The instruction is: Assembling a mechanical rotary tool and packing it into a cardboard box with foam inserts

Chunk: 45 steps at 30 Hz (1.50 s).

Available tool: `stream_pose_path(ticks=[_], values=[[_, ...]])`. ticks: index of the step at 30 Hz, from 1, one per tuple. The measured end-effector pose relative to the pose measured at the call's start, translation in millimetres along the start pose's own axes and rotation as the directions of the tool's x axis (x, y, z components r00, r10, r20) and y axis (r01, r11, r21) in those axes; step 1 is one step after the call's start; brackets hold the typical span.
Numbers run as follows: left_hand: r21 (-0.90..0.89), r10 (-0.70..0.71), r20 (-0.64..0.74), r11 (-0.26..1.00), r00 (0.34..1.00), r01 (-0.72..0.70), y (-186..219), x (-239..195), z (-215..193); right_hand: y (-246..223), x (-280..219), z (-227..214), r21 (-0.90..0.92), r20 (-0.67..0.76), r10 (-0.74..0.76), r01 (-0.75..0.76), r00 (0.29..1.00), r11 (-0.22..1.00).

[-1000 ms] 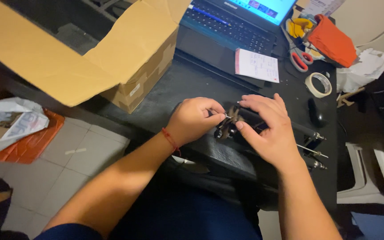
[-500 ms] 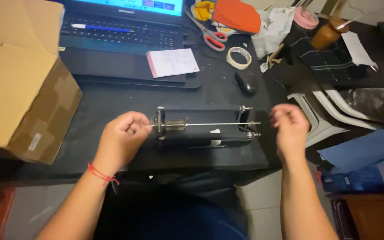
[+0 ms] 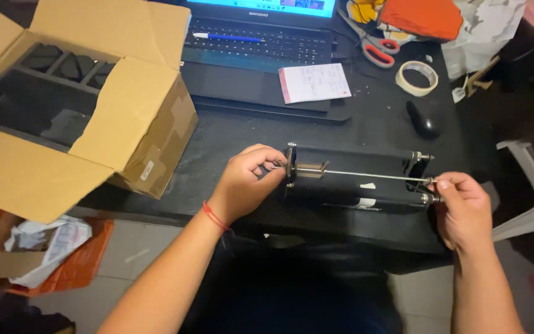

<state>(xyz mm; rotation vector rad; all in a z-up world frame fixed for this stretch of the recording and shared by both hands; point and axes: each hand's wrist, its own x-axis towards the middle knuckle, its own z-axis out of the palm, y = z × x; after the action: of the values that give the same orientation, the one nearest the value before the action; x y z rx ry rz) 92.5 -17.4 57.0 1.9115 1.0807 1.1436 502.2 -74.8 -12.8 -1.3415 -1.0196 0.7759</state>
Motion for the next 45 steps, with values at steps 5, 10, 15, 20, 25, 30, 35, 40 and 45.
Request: stream_pose_path(ticks=[5, 10, 15, 20, 25, 30, 35, 40, 45], values=[[0.003, 0.017, -0.056, 1.0, 0.998, -0.017, -12, -6, 13, 3, -2, -2, -0.053, -0.03, 0.004, -0.006, 1.0, 0.999], [-0.049, -0.094, -0.151, 0.995, 0.984, 0.087, -1, -11, 14, 7, -1, -1, 0.03, 0.008, -0.041, 0.04, 0.999, 0.999], [0.003, -0.084, -0.103, 0.996, 0.991, 0.085, 7, -10, 8, -4, -6, 4, -0.064, -0.008, -0.004, 0.003, 1.0, 0.998], [-0.021, -0.051, -0.082, 0.999, 0.995, 0.049, -3, -10, 11, -15, -6, 5, -0.202, 0.019, -0.026, 0.029, 0.999, 0.979], [-0.064, -0.187, -0.14, 0.982, 0.972, 0.18, 6, -10, 15, -25, -5, 9, -0.28, 0.007, 0.05, -0.046, 0.999, 0.959], [-0.096, -0.131, -0.135, 0.988, 0.982, 0.118, -10, -10, 17, -13, 3, 3, -0.291, 0.067, 0.055, -0.033, 0.996, 0.956], [-0.162, -0.18, -0.121, 0.974, 0.976, 0.16, -20, -8, 16, -18, 2, 6, -0.308, 0.095, 0.036, -0.005, 0.995, 0.951], [-0.083, -0.222, 0.03, 0.971, 0.974, 0.224, -20, -6, 9, -23, 1, 13, -0.247, 0.089, 0.098, -0.074, 0.991, 0.966], [-0.082, -0.208, 0.048, 0.974, 0.977, 0.211, -18, -4, 9, -8, 1, 7, -0.258, 0.086, 0.027, -0.003, 0.996, 0.966]])
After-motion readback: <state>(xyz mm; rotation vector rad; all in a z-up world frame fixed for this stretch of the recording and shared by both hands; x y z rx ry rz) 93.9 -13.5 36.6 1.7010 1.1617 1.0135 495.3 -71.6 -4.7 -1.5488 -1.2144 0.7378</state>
